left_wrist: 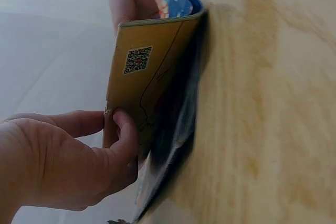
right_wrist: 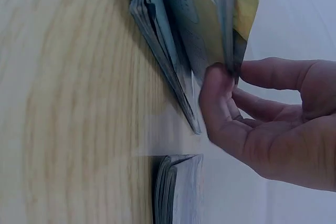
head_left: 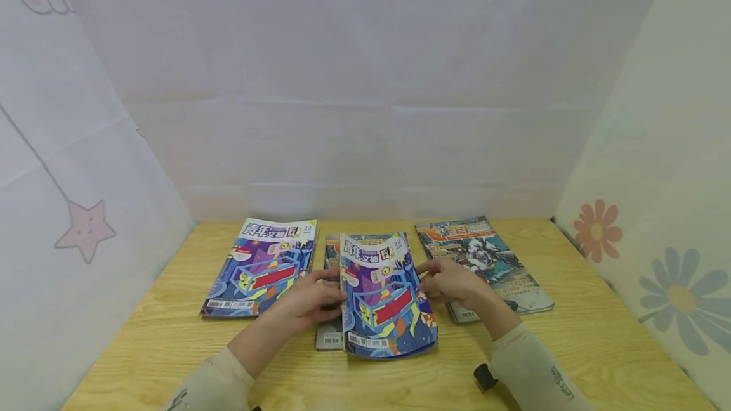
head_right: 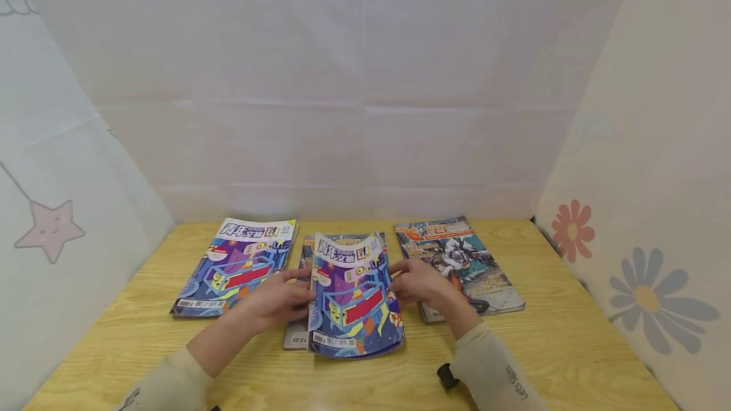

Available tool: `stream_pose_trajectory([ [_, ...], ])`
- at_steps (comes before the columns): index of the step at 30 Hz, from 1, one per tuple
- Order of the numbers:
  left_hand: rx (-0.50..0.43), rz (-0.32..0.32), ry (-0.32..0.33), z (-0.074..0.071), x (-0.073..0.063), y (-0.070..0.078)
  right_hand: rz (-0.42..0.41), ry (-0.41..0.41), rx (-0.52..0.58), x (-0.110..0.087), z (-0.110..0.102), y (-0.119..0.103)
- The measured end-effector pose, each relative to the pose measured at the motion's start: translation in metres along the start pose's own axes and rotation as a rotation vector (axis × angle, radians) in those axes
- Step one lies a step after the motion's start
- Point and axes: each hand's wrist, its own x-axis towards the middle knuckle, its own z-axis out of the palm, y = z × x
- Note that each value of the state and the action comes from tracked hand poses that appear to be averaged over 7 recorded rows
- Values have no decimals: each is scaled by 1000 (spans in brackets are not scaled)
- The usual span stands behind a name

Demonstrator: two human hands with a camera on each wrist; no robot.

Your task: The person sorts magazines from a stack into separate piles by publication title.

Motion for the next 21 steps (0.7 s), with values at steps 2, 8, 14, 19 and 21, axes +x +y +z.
stream_pose_trajectory([
  [2,-24,-16,-7,-1,0,4,-3,-5,-3,-3,1,-2],
  [8,6,2,-8,-8,-3,15,13,-26,80,-7,7,-11],
  [14,24,15,-6,-20,-5,25,18,-69,172,-4,12,-19],
  [19,3,-5,10,-29,-8,30,11,-62,171,-1,16,-22],
  [21,-2,-10,7,-32,-8,31,0,-57,184,0,18,-21],
])
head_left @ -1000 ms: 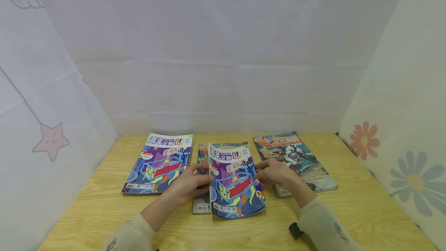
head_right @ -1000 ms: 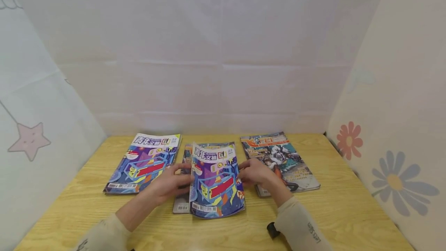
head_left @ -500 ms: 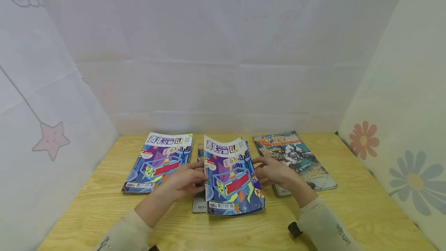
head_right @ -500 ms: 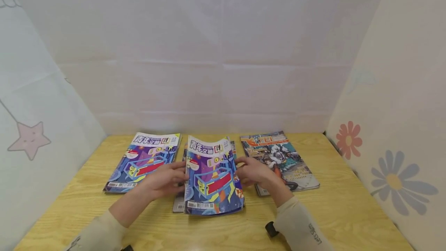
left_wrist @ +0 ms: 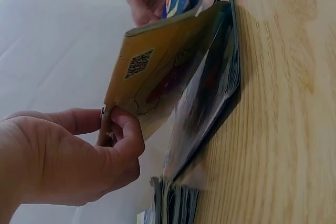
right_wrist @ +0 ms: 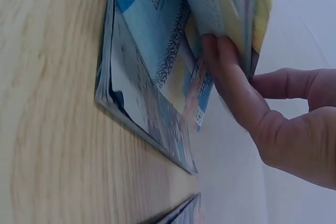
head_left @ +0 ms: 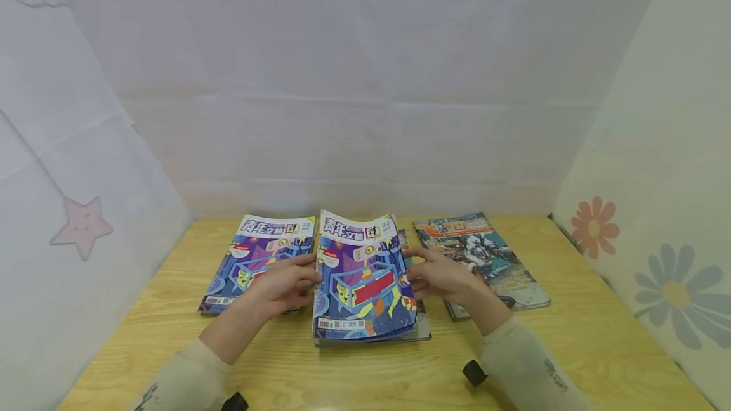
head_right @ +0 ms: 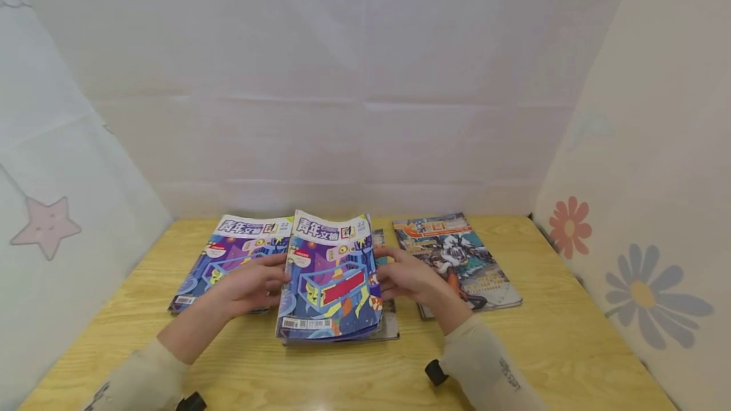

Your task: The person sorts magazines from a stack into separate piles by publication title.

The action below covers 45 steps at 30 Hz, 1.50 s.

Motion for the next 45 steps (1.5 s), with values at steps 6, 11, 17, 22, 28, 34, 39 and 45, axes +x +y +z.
stream_pose_trajectory([
  [6,-7,9,30,-17,-6,6,-60,-7,83,11,12,0],
  [11,-1,35,21,-30,-12,14,-64,18,139,24,24,3],
  [17,-45,42,-13,-52,-13,21,-84,26,214,40,40,7],
  [22,-28,47,8,-73,-5,21,-89,6,266,53,54,4],
  [28,-6,37,31,-103,9,17,-75,8,279,76,73,-1],
  [34,13,38,55,-133,15,15,-34,40,354,102,100,2],
  [39,63,60,83,-157,17,18,-11,53,390,118,122,1],
  [45,170,99,180,-176,12,22,11,60,390,129,144,-3],
])
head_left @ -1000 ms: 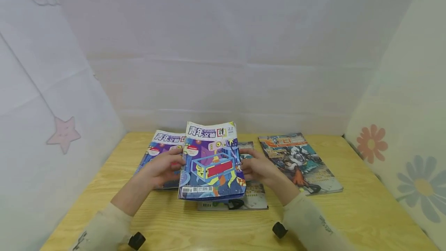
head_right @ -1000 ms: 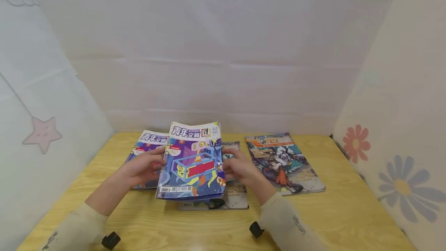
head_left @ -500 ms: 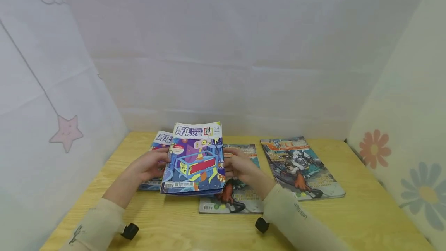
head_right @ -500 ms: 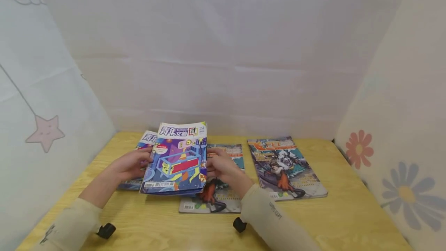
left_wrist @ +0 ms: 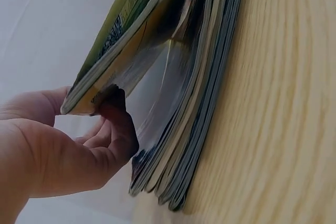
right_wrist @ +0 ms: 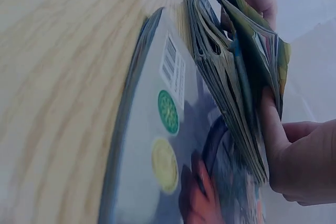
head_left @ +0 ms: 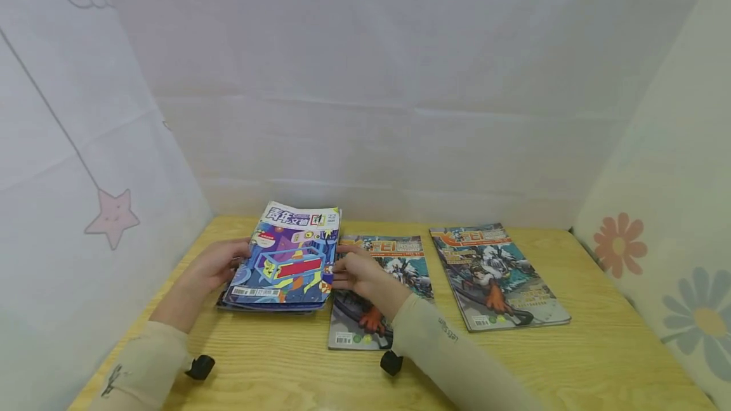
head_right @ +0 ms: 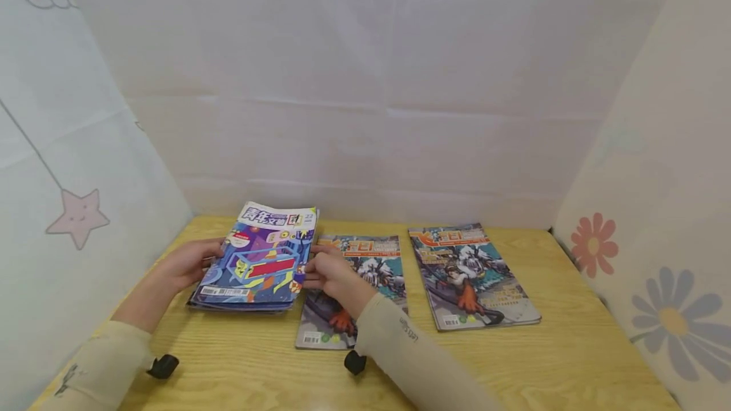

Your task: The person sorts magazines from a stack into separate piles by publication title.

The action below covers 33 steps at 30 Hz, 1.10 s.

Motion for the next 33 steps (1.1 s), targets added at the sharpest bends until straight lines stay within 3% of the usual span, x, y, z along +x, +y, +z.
stream_pose_trajectory([
  [9,188,46,106,-13,-2,0,15,-22,7,12,15,4],
  [15,282,51,156,-13,-3,-3,-26,-94,-13,15,17,8],
  [23,357,69,185,-10,-4,-5,-158,-98,-326,-3,3,-3],
  [33,469,51,158,-19,-15,5,-245,-45,-445,-38,-37,-19],
])
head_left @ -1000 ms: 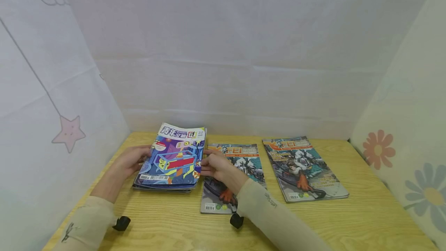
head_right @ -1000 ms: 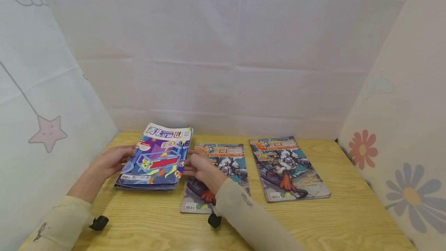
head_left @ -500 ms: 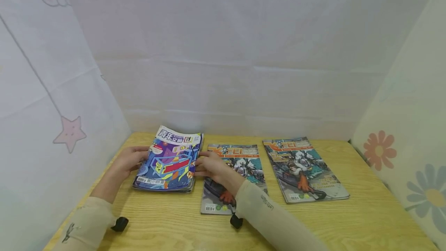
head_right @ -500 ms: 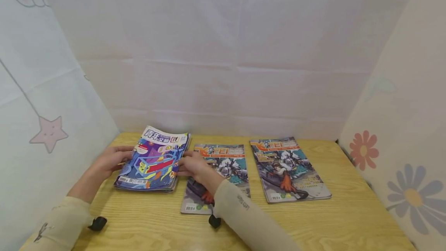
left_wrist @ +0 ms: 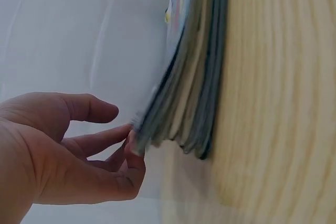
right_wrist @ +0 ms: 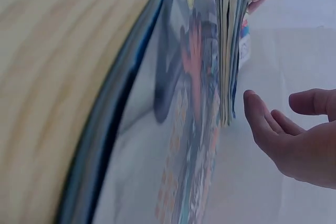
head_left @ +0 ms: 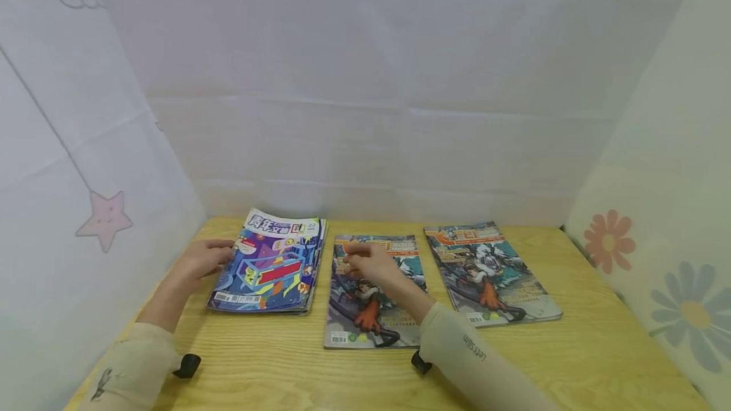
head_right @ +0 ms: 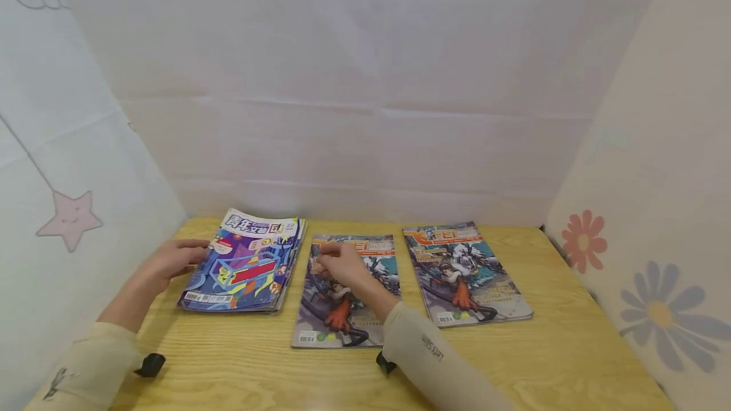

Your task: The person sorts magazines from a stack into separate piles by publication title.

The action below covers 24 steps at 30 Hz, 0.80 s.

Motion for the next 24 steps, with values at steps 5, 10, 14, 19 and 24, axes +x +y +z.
stream_pose_trajectory([
  [5,55,54,28,-1,-9,11,-43,35,-71,-17,-17,2],
  [10,76,122,5,25,-22,36,-108,92,-378,-34,-31,4],
  [14,70,172,-80,56,-34,55,-116,127,-572,-48,-43,5],
  [19,32,208,-196,88,-42,69,-51,165,-706,-66,-59,3],
  [24,-36,211,-292,106,-48,77,69,176,-771,-82,-76,1],
])
